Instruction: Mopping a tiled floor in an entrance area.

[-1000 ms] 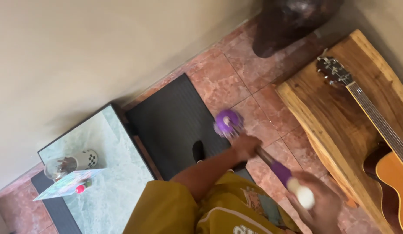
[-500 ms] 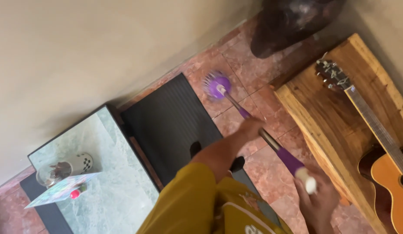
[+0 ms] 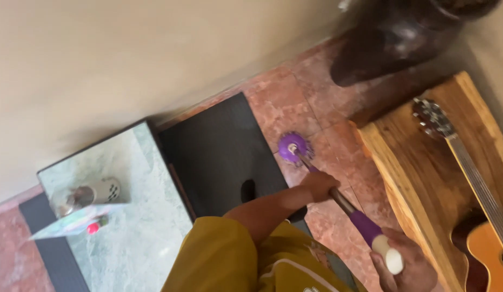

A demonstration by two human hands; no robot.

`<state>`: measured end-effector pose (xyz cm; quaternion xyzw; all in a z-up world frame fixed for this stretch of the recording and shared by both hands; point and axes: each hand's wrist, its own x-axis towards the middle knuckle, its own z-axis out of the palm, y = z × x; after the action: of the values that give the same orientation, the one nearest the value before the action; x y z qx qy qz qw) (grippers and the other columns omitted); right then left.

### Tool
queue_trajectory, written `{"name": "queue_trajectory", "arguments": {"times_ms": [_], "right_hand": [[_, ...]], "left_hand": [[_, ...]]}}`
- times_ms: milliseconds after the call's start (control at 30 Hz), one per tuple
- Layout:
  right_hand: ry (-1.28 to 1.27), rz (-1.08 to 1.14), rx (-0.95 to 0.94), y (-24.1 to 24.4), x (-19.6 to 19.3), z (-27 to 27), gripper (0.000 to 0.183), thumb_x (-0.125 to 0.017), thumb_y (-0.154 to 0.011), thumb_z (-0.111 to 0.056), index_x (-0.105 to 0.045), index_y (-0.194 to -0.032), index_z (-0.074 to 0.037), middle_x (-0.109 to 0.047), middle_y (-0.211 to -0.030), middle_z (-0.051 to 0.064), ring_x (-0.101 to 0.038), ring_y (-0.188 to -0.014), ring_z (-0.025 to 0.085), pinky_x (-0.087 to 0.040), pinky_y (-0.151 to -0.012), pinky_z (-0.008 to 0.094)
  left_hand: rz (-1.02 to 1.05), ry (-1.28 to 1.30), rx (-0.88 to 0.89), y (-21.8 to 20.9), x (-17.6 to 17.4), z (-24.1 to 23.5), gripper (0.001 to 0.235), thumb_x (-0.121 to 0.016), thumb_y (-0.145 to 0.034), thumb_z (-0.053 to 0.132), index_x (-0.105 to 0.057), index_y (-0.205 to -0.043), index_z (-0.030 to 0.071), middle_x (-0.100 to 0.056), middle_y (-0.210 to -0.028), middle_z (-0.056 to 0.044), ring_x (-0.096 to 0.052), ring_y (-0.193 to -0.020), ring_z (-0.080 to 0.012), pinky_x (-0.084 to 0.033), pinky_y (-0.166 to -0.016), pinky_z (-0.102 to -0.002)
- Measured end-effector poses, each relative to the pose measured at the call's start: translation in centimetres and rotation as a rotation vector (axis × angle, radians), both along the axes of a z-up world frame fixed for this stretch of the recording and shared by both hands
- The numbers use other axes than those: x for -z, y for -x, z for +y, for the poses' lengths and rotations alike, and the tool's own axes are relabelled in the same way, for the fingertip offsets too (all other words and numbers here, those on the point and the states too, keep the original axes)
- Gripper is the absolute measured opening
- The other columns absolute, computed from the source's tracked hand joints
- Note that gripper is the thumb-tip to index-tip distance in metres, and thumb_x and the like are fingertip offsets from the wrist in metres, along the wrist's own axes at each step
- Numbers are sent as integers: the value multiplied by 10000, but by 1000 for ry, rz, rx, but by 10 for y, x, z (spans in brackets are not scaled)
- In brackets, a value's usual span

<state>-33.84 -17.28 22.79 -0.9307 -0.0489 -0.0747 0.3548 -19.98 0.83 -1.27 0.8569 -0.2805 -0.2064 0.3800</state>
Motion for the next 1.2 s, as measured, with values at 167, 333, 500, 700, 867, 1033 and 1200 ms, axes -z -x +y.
{"name": "queue_trajectory", "arguments": {"times_ms": [167, 333, 500, 700, 867, 1033, 1200], "right_hand": [[-7, 52, -41, -47, 1, 64, 399, -834, -773, -157, -628, -1094, -39, -732, -1163, 180, -743, -1034, 257, -580, -869, 328], [-106, 38, -384, -77, 35, 128, 389, -851, -742, -210, -628, -1031, -75, -728, -1201, 170, -753, -1005, 249, -608, -764, 310], [-82, 64, -548, -102, 36, 180, 437, -833, -777, -227, -574, -1093, -70, -703, -1244, 163, -747, -976, 273, -591, -759, 325], [-88, 119, -540, -108, 43, 197, 432, -797, -820, -193, -564, -1153, -49, -696, -1260, 149, -747, -968, 263, -582, -764, 324], [-181, 150, -423, -90, 34, 175, 370, -749, -887, -162, -593, -1188, -13, -684, -1287, 171, -716, -1046, 279, -559, -884, 331], [148, -4, -272, -71, 35, 154, 428, -830, -755, -208, -634, -1078, -7, -710, -1194, 204, -715, -1046, 335, -563, -856, 370], [29, -129, -447, -75, 26, 169, 459, -816, -814, -285, -570, -1123, -51, -695, -1211, 197, -732, -1000, 326, -580, -803, 343]], "left_hand": [[-58, -32, -226, -15, 16, 90, 159, -743, -771, 254, -677, -875, 154, -711, -951, -96, -665, -981, -367, -540, -791, -505], [-56, -173, -519, 0, 17, 184, 218, -691, -758, 115, -668, -974, 122, -686, -1037, -128, -660, -1041, -365, -555, -845, -479], [58, -139, -754, 24, 23, 256, 174, -672, -837, 117, -696, -1005, 152, -690, -1064, -108, -668, -1037, -348, -548, -873, -475], [100, -149, -860, 44, 25, 289, 200, -720, -802, 135, -703, -1001, 128, -679, -1078, -121, -661, -1039, -359, -545, -874, -467], [-12, -103, -727, 32, 47, 256, 197, -727, -772, 128, -697, -964, 100, -704, -1020, -110, -673, -1069, -347, -546, -914, -464], [90, -44, -543, -7, -2, 227, 190, -721, -807, 145, -683, -988, 100, -672, -1041, -151, -662, -1035, -362, -548, -886, -471], [63, -3, -632, -6, 5, 215, 158, -678, -852, 125, -669, -1009, 107, -673, -1078, -132, -659, -1043, -358, -550, -850, -477]]}}
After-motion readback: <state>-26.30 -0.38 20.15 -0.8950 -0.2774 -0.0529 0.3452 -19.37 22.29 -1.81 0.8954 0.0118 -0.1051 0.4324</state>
